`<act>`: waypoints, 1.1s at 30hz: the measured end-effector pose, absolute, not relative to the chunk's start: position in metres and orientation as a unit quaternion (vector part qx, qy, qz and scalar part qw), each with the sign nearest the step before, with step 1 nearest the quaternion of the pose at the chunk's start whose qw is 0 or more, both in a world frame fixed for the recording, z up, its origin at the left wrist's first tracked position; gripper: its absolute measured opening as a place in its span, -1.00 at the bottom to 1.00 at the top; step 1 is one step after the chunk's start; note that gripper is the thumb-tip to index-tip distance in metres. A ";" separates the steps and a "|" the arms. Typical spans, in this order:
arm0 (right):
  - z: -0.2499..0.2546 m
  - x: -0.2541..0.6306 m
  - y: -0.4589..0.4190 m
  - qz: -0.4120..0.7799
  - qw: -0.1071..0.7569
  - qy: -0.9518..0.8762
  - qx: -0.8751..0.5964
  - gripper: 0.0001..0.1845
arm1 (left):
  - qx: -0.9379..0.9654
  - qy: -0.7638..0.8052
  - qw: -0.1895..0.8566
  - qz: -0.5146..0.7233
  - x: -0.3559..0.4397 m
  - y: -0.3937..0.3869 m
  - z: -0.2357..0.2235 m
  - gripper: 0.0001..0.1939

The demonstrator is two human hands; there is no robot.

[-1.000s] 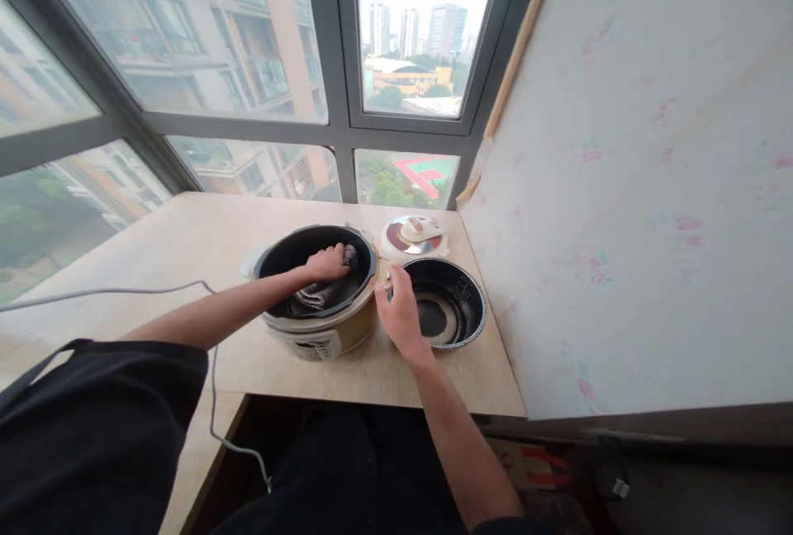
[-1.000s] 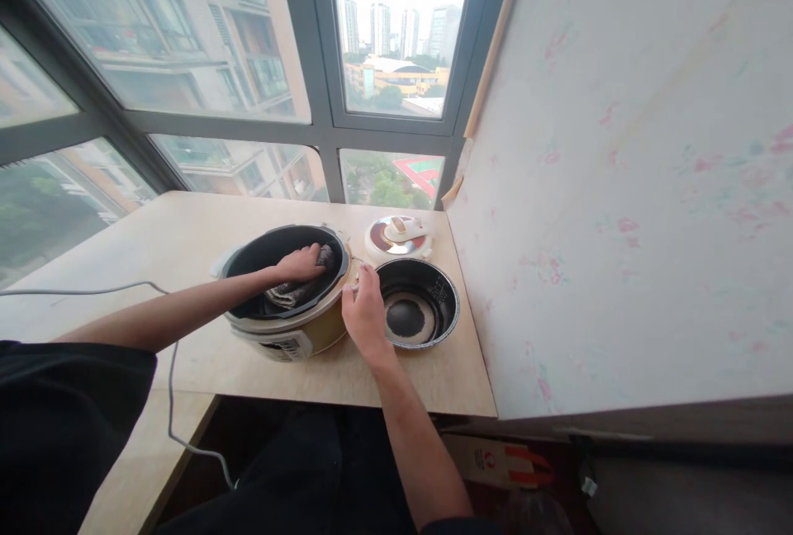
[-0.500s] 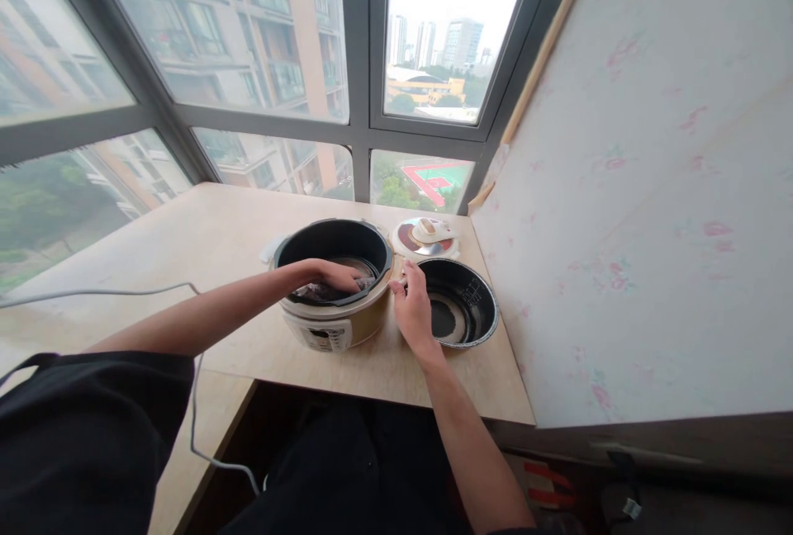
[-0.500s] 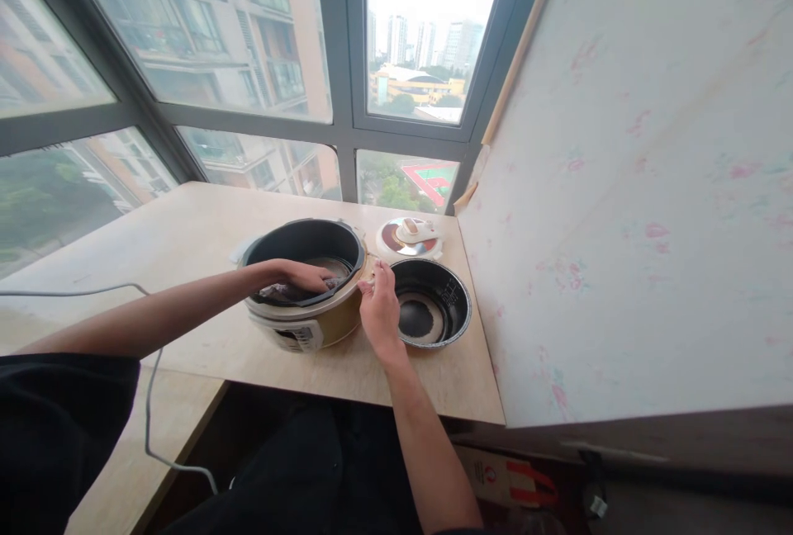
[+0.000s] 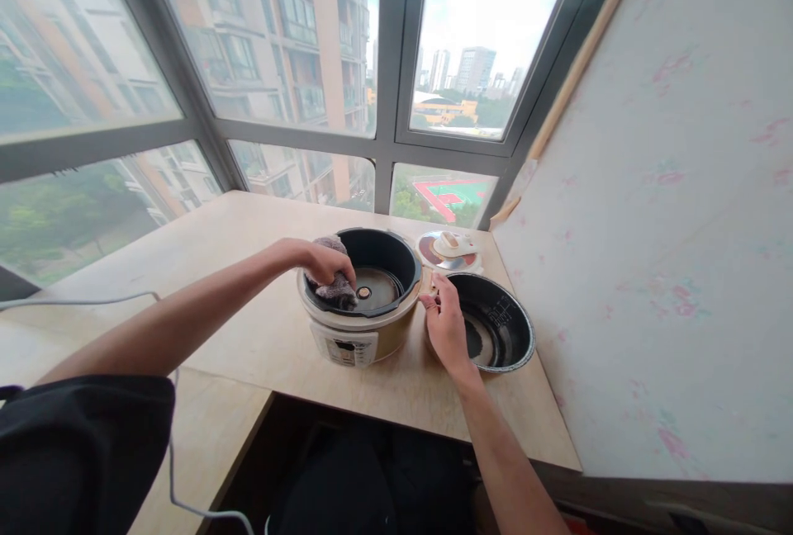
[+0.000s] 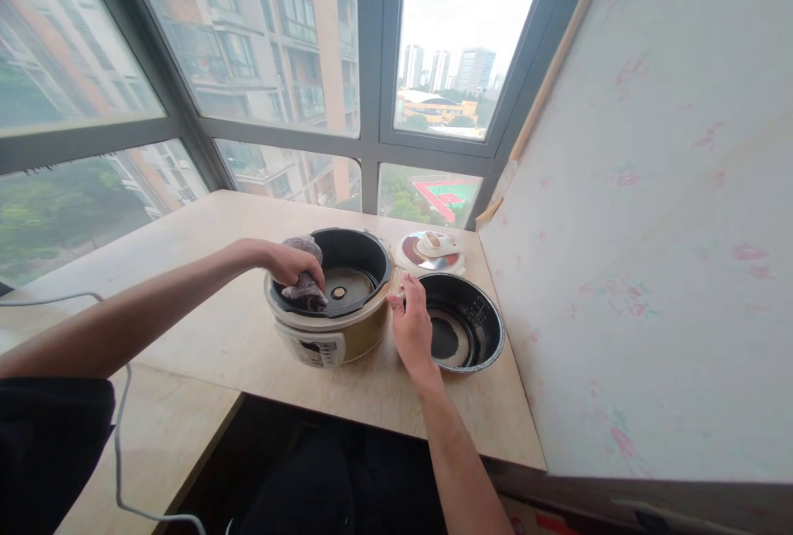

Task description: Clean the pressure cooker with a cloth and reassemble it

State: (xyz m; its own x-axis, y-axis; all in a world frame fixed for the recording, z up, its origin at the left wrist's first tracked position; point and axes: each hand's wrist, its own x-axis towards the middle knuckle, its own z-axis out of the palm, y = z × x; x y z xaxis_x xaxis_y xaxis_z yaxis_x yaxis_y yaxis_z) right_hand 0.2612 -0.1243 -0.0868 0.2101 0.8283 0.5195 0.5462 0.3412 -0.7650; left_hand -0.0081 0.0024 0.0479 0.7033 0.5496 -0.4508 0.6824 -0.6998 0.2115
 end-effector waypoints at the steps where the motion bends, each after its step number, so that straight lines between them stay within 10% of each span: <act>1: -0.087 0.262 -0.124 0.131 0.541 -0.616 -0.558 -0.52 | 0.915 0.322 0.173 -0.171 -0.011 0.005 0.046 -0.29; 16: -0.091 0.266 -0.121 0.099 0.535 -0.635 -0.549 -0.51 | 0.977 0.188 -0.073 -0.072 0.018 0.042 0.009 -0.59; 33: -0.094 0.263 -0.124 0.043 0.519 -0.656 -0.547 -0.52 | 0.960 0.248 0.098 -0.081 0.083 0.021 -0.023 -0.33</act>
